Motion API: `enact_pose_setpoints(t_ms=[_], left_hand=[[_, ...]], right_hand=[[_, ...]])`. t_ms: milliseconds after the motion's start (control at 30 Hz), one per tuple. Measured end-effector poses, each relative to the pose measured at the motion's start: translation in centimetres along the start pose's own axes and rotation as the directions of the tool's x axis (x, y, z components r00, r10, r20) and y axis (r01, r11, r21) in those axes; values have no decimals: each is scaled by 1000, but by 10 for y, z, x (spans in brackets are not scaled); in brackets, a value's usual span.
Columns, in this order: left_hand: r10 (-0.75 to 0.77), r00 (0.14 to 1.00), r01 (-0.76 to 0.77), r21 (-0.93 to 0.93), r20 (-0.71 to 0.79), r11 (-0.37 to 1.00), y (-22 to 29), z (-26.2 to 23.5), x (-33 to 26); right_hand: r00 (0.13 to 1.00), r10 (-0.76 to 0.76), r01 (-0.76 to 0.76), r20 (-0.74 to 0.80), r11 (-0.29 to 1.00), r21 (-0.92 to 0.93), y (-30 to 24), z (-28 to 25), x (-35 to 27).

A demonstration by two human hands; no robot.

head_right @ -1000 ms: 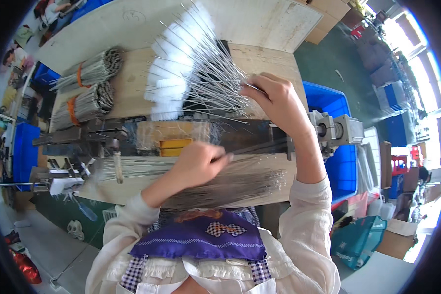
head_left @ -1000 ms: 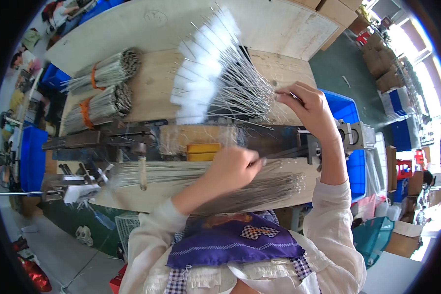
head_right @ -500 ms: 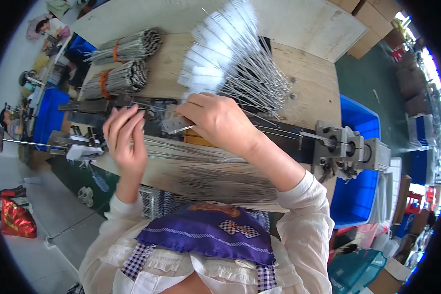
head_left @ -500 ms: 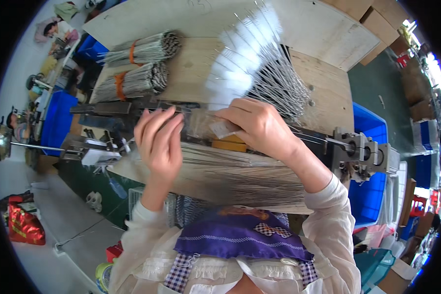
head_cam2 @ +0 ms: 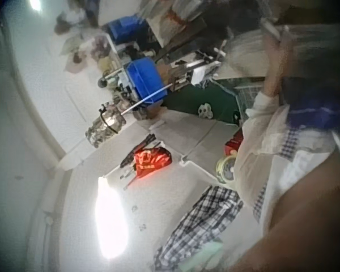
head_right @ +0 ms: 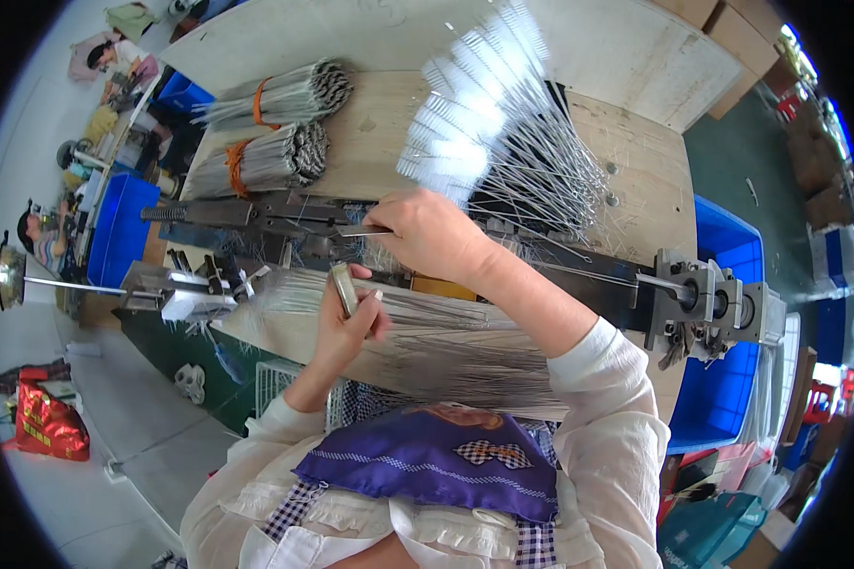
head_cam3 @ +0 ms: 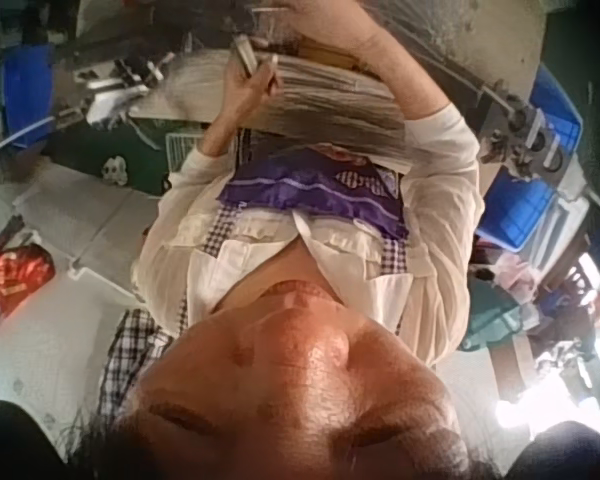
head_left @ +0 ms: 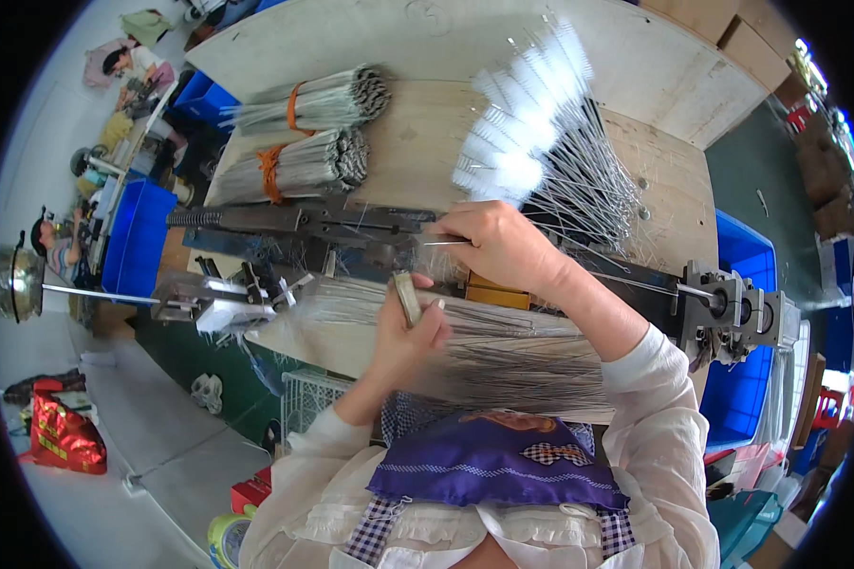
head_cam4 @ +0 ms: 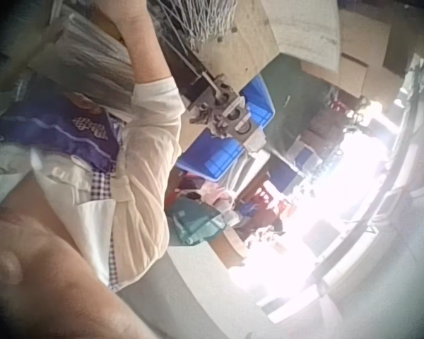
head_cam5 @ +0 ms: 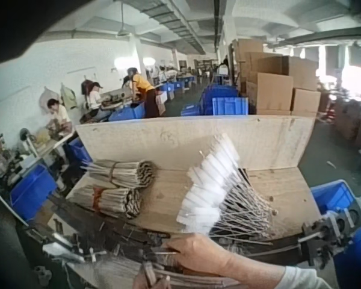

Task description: The person manufactures wire brushes by inserting bristles into a holder along with wire rods, securing them in a twisting machine to spin the wire, and placing each finished brush onto a stack.

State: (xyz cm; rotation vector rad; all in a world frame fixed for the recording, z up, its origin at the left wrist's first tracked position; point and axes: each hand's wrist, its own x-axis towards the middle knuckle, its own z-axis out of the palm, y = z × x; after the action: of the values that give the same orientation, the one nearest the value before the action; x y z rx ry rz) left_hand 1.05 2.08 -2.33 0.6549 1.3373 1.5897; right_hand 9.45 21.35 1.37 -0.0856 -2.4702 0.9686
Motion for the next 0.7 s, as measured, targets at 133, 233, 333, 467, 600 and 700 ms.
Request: enact_pose_setpoints(t_ms=[133,233,333,467,600,700], left_hand=[[22,997,4,321,-78,947,4,7,0],[-160,959,205,179,-236,962,-28,-76,-22],[-192,781,108,-175,-594,979,-23,-138,-33],[-156,786,53,-185,-599,981,-5,-164,-21],[-119,802,-63,-281,-585,958,-21,-162,-13],[-2,763,-162,-195,-646,967,-36,-154,-12]], right_hand=[[999,7,-13,-32,982,-191,-11,-7,-10],[980,-168,104,-105,888,-448,-43,-14,-42],[997,54,-71,-57,927,-367,-24,-2,-90],[976,196,-214,-90,830,-515,36,13,-90],[971,237,-210,-12,834,-510,35,3,-94],[967,253,-244,-27,894,-376,16,-17,-116]])
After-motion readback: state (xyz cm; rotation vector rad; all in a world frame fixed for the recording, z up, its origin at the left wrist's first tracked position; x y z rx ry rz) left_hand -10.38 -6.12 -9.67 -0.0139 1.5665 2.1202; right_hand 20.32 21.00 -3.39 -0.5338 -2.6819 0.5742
